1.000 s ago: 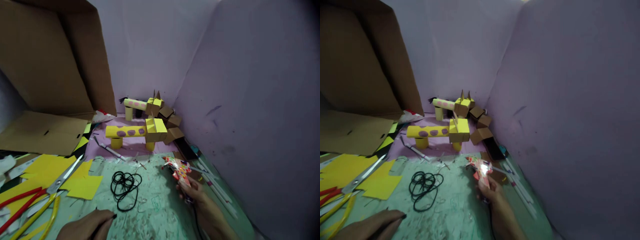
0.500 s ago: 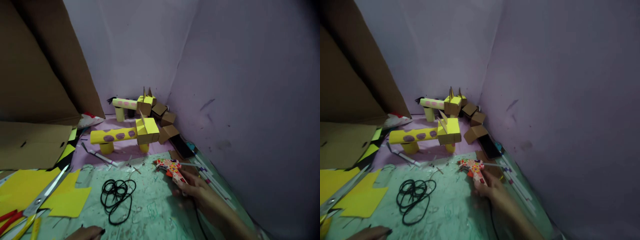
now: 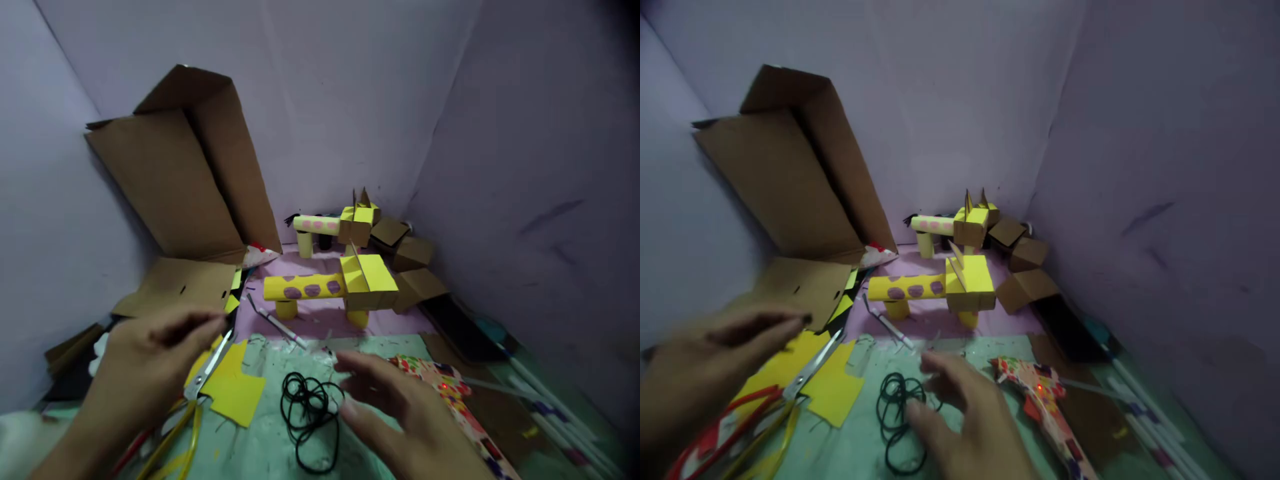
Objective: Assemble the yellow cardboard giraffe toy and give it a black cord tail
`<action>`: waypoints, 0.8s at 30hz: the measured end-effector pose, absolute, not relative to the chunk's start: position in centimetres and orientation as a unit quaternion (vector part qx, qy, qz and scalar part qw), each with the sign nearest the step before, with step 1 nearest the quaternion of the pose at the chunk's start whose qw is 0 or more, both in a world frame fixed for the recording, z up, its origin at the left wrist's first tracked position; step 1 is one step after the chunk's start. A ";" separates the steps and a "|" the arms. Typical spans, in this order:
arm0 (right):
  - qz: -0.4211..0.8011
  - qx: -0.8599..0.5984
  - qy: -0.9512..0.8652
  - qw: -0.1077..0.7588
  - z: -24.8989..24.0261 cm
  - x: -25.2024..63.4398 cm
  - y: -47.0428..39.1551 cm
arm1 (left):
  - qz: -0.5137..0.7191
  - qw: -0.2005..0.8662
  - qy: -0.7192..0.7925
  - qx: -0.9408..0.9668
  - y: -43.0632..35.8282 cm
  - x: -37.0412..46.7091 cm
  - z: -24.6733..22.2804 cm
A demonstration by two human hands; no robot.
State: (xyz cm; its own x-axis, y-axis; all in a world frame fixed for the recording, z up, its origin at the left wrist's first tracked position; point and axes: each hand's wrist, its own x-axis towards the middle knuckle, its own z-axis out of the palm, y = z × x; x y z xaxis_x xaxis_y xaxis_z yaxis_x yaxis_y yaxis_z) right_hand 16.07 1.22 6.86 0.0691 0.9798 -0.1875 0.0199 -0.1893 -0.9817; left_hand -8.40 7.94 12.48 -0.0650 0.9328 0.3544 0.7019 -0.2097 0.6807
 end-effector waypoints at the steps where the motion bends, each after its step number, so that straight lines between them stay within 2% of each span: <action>1: 0.574 -0.539 -0.376 0.488 7.0 14.5 2.7 | 0.395 0.143 0.605 0.676 9.3 -8.3 13.6; 3: 0.648 -0.471 -0.213 0.559 6.6 12.0 5.6 | 0.421 0.172 0.585 0.671 11.9 -7.9 14.6; 5: 0.642 -0.437 -0.103 0.622 5.7 10.2 8.0 | 0.428 0.212 0.578 0.661 14.0 -7.6 14.4; 9: 0.575 -0.400 -0.111 0.705 4.0 8.2 10.9 | 0.422 0.279 0.569 0.648 16.2 -7.1 12.4; 19: 0.542 -0.366 -0.188 0.733 2.9 6.5 14.1 | 0.397 0.311 0.540 0.674 17.7 -5.9 10.8; 24: 0.551 -0.353 -0.153 0.741 3.0 6.0 14.3 | 0.400 0.319 0.539 0.669 18.1 -5.9 10.4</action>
